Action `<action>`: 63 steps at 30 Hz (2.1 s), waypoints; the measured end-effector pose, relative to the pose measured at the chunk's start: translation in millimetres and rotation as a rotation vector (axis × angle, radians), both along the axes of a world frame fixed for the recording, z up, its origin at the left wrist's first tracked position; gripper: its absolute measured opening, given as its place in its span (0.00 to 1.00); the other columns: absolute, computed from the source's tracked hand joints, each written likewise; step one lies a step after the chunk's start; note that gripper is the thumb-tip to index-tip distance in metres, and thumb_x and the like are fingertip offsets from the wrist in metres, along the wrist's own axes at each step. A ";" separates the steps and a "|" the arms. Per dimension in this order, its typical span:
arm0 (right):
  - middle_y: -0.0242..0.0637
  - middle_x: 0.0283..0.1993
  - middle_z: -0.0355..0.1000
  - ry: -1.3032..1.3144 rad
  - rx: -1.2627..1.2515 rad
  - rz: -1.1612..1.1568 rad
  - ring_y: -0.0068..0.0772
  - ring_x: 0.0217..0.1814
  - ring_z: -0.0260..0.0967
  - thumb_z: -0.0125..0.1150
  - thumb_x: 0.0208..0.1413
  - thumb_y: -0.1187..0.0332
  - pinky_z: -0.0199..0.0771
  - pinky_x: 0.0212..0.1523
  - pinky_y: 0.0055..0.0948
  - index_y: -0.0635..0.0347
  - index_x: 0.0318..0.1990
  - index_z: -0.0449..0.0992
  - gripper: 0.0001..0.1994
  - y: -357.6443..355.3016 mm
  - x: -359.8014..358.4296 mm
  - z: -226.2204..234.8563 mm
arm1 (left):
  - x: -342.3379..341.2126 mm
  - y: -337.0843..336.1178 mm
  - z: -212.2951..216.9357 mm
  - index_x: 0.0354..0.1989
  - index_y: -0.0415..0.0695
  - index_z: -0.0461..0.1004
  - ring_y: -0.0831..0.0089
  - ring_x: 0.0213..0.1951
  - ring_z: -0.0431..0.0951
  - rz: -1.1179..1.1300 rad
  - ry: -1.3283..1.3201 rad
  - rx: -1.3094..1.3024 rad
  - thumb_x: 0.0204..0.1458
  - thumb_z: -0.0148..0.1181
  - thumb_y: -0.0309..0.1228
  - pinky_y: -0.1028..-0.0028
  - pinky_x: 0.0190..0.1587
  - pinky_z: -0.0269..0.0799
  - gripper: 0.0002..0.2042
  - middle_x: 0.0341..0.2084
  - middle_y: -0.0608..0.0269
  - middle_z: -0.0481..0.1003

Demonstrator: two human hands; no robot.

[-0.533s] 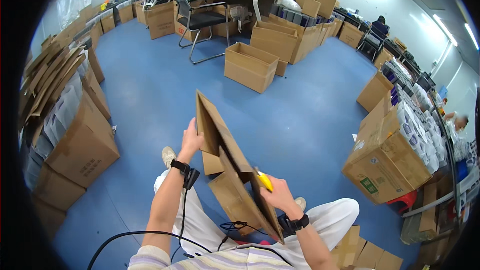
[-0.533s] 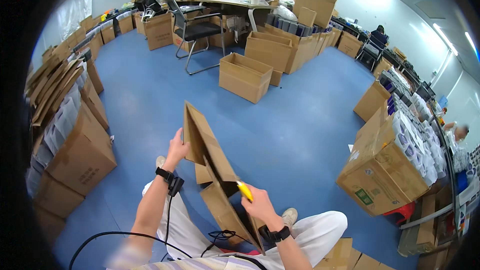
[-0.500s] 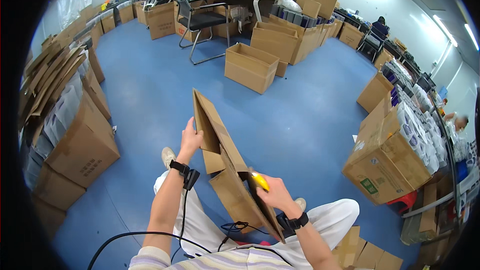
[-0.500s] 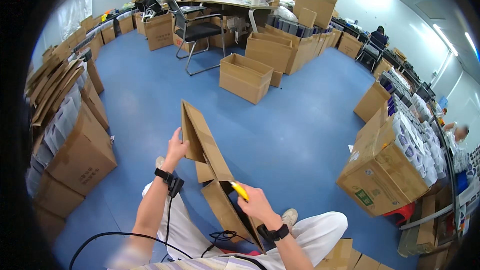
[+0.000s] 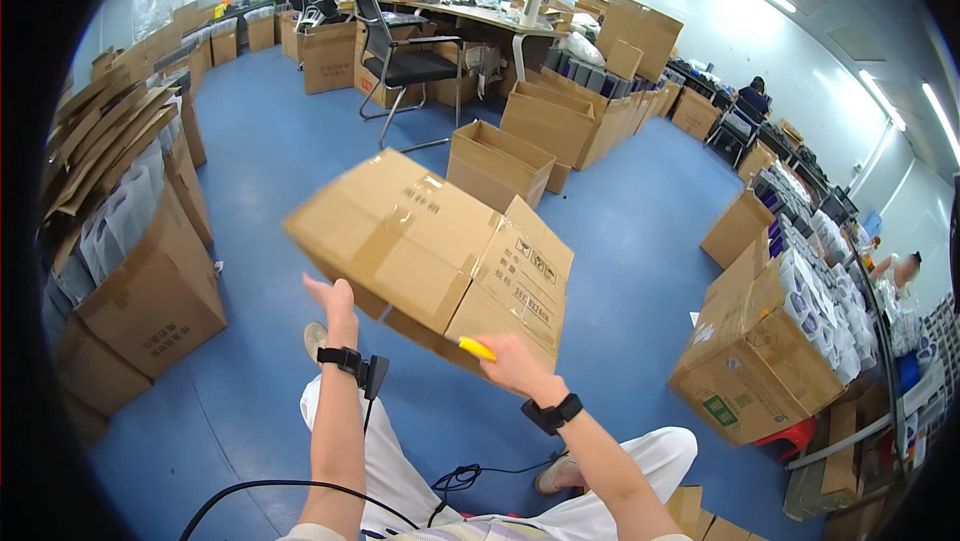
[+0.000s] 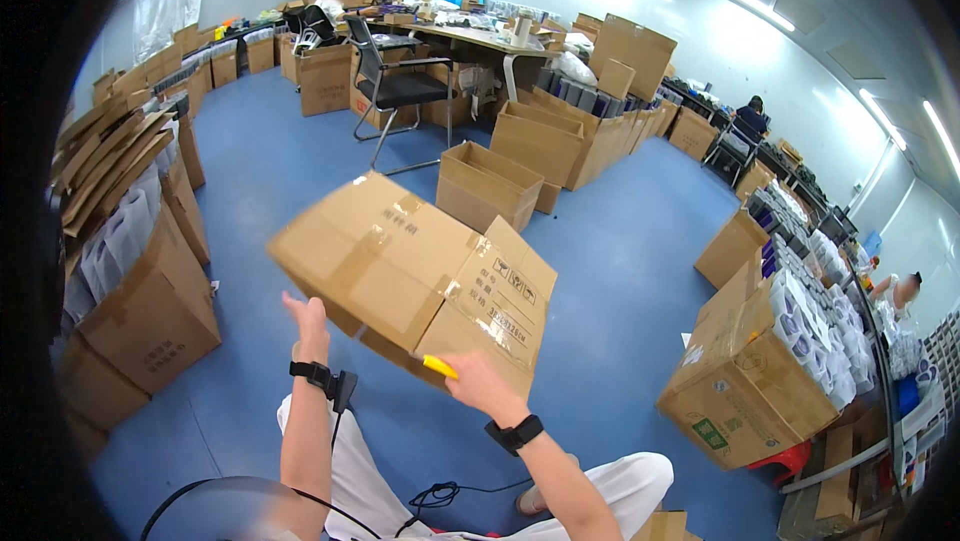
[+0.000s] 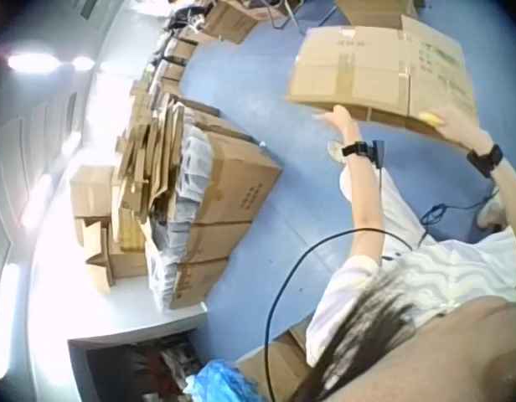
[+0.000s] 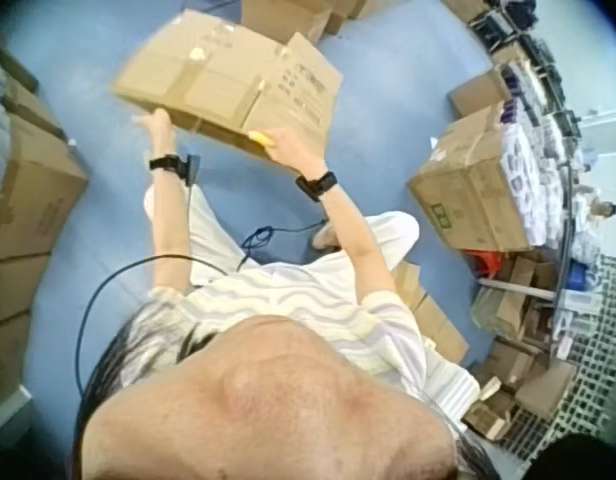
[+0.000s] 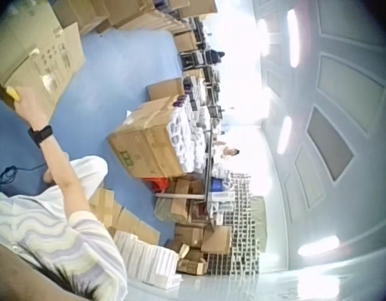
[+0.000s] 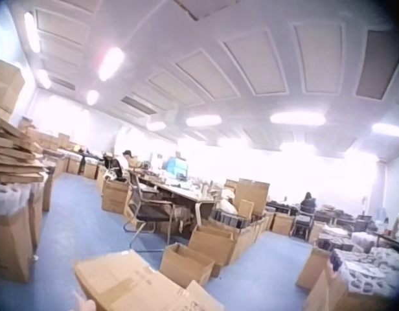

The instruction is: Unpacking items from cardboard boxes using a utility knife.

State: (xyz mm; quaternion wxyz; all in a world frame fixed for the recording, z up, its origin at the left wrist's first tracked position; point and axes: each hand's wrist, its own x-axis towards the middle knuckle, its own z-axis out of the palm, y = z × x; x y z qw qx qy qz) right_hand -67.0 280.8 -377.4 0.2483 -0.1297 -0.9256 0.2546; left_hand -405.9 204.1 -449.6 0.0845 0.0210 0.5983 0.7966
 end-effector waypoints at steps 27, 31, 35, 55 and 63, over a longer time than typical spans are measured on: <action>0.37 0.45 0.69 1.460 -1.023 -0.802 0.14 0.25 0.52 0.47 0.66 0.70 0.53 0.20 0.15 0.62 0.54 0.65 0.12 -239.1 353.5 105.4 | 57.4 45.4 -54.8 0.63 0.43 0.66 0.67 0.56 0.71 -1.319 0.642 -0.740 0.58 0.58 0.35 0.70 0.53 0.69 0.24 0.56 0.49 0.70; 0.37 0.43 0.68 1.470 -0.791 -1.046 0.16 0.27 0.54 0.49 0.64 0.72 0.56 0.22 0.17 0.63 0.56 0.63 0.14 -320.2 409.4 146.1 | 46.8 66.0 -61.2 0.62 0.43 0.67 0.66 0.52 0.73 -1.357 0.650 -0.819 0.58 0.57 0.34 0.71 0.50 0.70 0.23 0.52 0.50 0.73; 0.37 0.46 0.67 1.682 -0.598 -1.086 0.16 0.30 0.56 0.51 0.62 0.75 0.57 0.25 0.17 0.68 0.56 0.62 0.16 -391.0 454.1 131.9 | 67.2 65.7 -78.0 0.58 0.40 0.69 0.66 0.46 0.76 -1.401 0.758 -0.886 0.55 0.58 0.32 0.71 0.47 0.71 0.21 0.44 0.51 0.77; 0.39 0.65 0.65 1.496 -1.008 -0.897 0.36 0.49 0.71 0.50 0.66 0.68 0.75 0.48 0.35 0.61 0.66 0.59 0.22 -241.1 421.4 106.5 | 105.5 -20.1 -74.1 0.55 0.39 0.71 0.61 0.49 0.78 -1.719 0.785 -1.022 0.49 0.65 0.31 0.65 0.51 0.74 0.24 0.45 0.48 0.77; 0.36 0.45 0.66 1.663 -1.075 -0.202 0.15 0.25 0.53 0.42 0.71 0.65 0.55 0.16 0.14 0.66 0.65 0.56 0.20 -188.6 429.2 141.4 | 191.2 -0.6 -7.0 0.57 0.39 0.70 0.60 0.51 0.77 -1.826 0.914 -0.766 0.55 0.60 0.40 0.66 0.53 0.73 0.24 0.50 0.51 0.76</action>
